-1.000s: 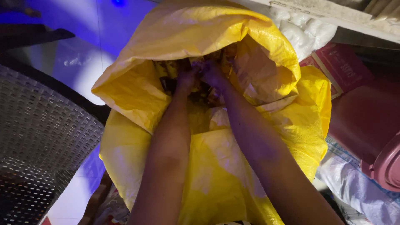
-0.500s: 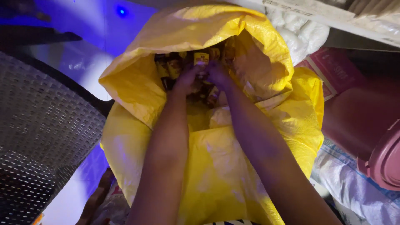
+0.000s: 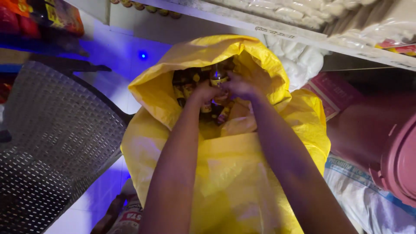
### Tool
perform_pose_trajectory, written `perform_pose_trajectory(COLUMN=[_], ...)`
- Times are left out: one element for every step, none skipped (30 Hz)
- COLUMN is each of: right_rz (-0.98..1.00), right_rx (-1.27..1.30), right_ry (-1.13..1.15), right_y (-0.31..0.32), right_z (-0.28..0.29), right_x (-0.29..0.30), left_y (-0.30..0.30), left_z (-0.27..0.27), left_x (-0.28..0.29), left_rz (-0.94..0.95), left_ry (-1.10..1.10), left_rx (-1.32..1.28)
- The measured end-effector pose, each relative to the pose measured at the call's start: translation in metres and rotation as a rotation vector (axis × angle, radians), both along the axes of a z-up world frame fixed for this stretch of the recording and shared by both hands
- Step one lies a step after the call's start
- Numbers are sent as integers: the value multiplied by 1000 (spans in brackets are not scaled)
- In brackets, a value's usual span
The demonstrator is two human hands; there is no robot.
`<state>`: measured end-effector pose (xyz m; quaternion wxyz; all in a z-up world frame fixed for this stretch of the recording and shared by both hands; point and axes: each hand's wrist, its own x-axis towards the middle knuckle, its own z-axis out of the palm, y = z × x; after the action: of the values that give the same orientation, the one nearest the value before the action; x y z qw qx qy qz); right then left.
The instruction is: Placing bottled sauces from a bag onto retail shelves.
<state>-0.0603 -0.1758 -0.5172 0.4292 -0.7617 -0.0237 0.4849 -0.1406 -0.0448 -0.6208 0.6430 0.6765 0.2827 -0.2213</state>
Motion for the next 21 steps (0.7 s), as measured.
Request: perform_pose_trajectory(right_rz=[0, 14, 29, 28, 203, 378, 376, 200, 23, 25, 215, 401, 399, 225, 48, 58, 15, -33, -28, -35, -41], right_rx=[3, 30, 57, 63, 9, -48, -46, 32, 110, 112, 13, -91, -92, 41, 173, 176, 203, 233, 239, 272, 305], right_ry=[-8, 45, 97, 85, 21, -40, -49, 44, 137, 136, -31, -198, -198, -88, 21, 21, 22, 32, 40, 29, 19], right_y=[-5, -10, -15, -16, -16, -17, -25, -33, -41, -35, -30, -25, -31, -39, -47, -49, -51, -52, -49, -51, -54], right_z=[9, 18, 27, 51, 75, 98, 93, 87, 81, 118, 154, 190, 179, 169, 159, 152, 146, 138, 126, 113, 101], right_x=[-2, -2, -1, -2, -3, -5, -6, -7, -8, -20, -32, -45, -50, -57, -63, -65, -67, -74, -70, -68, -67], left_y=[4, 8, 13, 16, 20, 22, 20, 16, 13, 5, -3, -11, -8, -6, -4, -6, -8, -9, -4, -5, -5], left_z=[17, 35, 52, 78, 103, 128, 142, 156, 169, 192, 214, 236, 241, 246, 251, 230, 209, 189, 188, 186, 184], left_x=[-5, -8, -11, -13, -16, -21, -23, -27, -30, -39, -47, -55, -65, -76, -87, -92, -97, -106, -97, -90, -83], left_rz=[0, -80, -160, -162, -255, -347, -348, -338, -327, -326, -306, -290, -291, -245, -199, -189, -109, -35, -30, -47, -65], left_ry=[-8, -4, 0, -12, -3, 10, 2, -6, -13, -14, -48, -84, -85, -106, -127, -127, -173, -211, -204, -210, -216], left_rx=[3, 21, 41, 47, 101, 154, 159, 161, 163, 165, 143, 118, 116, 142, 167, 171, 105, 41, 47, 45, 43])
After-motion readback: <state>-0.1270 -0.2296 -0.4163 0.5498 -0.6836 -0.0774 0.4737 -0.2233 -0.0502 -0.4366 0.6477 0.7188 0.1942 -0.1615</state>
